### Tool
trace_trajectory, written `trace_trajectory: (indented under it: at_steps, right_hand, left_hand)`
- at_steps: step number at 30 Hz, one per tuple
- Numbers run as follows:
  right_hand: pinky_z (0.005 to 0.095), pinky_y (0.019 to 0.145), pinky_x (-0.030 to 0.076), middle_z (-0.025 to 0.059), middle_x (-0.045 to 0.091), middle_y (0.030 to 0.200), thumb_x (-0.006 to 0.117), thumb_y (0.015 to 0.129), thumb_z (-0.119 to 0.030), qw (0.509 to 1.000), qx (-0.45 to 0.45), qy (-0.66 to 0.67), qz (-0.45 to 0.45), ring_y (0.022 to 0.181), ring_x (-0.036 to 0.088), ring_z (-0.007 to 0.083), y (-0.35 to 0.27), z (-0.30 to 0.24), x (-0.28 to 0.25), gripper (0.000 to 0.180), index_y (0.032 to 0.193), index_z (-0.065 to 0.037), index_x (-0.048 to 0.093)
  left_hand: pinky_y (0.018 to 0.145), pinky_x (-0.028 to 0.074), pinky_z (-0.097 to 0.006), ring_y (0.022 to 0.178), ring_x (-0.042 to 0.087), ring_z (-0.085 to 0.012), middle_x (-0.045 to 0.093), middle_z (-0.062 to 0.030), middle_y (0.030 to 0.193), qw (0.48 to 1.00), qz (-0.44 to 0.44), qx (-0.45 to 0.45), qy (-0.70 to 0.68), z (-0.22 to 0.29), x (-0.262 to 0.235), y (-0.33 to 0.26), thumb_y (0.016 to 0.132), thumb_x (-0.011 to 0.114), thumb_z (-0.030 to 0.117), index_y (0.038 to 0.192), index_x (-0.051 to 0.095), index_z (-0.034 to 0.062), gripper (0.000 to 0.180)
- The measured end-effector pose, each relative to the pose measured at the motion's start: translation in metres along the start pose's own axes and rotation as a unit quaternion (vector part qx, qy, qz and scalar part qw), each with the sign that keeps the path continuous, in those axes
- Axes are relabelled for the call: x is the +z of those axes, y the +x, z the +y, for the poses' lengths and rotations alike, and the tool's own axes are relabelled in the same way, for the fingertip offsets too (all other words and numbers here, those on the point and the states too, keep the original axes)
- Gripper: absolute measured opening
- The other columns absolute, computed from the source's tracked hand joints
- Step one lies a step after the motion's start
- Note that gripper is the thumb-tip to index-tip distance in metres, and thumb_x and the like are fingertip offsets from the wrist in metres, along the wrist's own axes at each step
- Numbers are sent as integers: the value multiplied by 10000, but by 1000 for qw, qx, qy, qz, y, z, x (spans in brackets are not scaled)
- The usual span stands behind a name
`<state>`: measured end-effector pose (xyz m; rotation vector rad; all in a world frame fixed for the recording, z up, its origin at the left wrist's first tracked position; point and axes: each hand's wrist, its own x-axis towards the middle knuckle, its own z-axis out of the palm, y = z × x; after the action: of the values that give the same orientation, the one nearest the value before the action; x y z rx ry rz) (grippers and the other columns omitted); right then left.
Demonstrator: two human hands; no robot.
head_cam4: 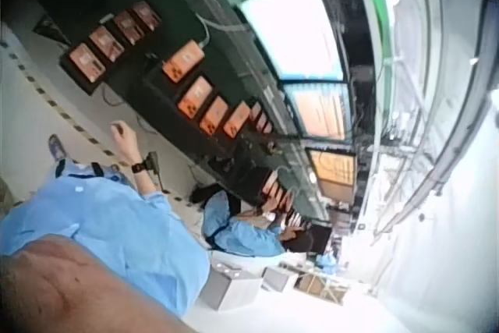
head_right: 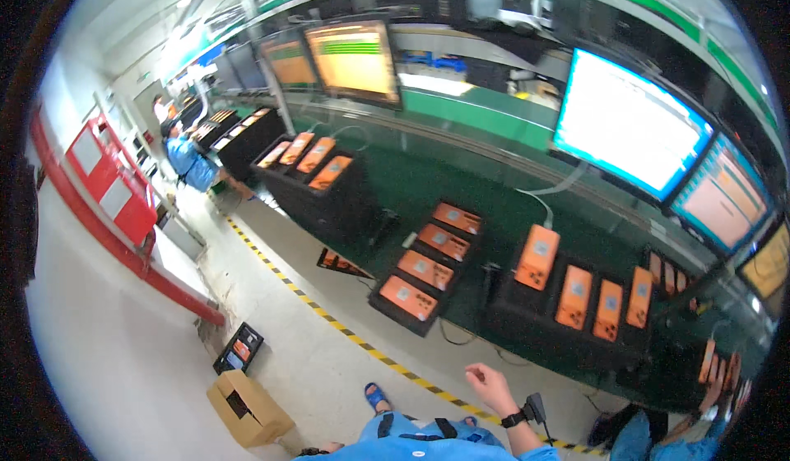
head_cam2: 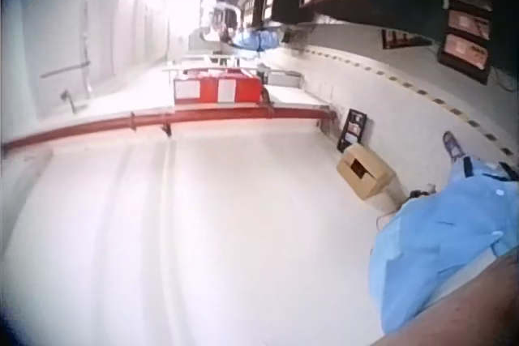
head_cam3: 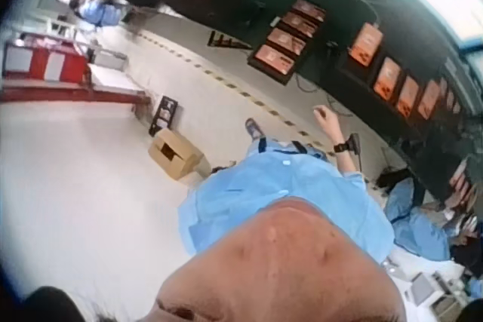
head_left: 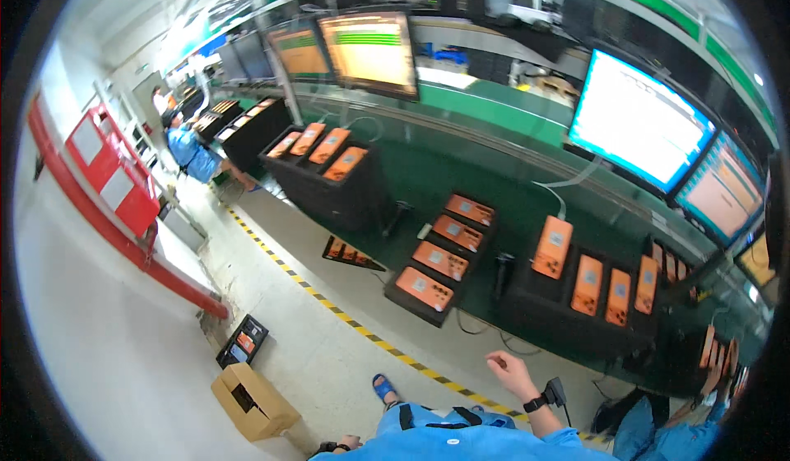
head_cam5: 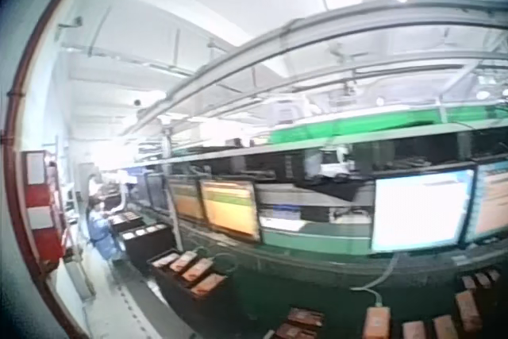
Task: Connecting and testing handheld scanner devices by plugging in cables, scanning codes, and verifying data on computer monitors.
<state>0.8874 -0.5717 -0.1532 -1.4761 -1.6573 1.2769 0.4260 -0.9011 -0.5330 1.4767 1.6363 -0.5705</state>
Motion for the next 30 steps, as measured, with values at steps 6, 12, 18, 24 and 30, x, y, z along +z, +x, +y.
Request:
trace_trajectory:
  at_steps: [6,12,18,24,30]
  right_hand:
    - [297,777,517,59,705,893,630,938,-208,990,30,-120,-71,821,663,149,80,-32,92,224,1066,-29,668]
    - [292,758,519,68,704,928,629,956,-215,971,-126,-136,-152,844,663,152,197,-161,193,225,1069,-24,662]
    - [309,761,516,109,693,920,613,949,-205,973,-205,-53,-96,845,660,174,315,-266,253,221,1035,-6,656]
    - [284,741,517,57,683,844,617,953,-117,968,-248,22,36,800,650,128,461,-306,265,145,1009,8,665]
    - [397,702,528,145,695,822,590,945,-288,921,-222,-155,281,784,681,306,654,-320,214,263,946,-54,711]
  left_hand:
    - [895,531,-439,1062,670,-318,706,-190,1081,905,122,-196,-356,0,-53,9,880,626,391,1079,708,54,400]
    - [747,556,-385,907,694,-230,718,-157,958,765,134,-157,-611,-79,-158,22,907,617,368,1066,681,37,373]
    - [695,527,-349,807,654,-204,696,-122,964,609,312,-124,-718,-144,-306,0,962,583,237,1159,592,18,294]
    - [837,497,-317,915,643,-189,683,-127,1006,660,390,-40,-641,-167,-427,-4,957,598,217,1166,577,2,301]
    - [838,502,-305,917,644,-178,686,-109,985,666,455,-24,-590,-208,-577,-7,972,585,166,1162,565,-16,264]
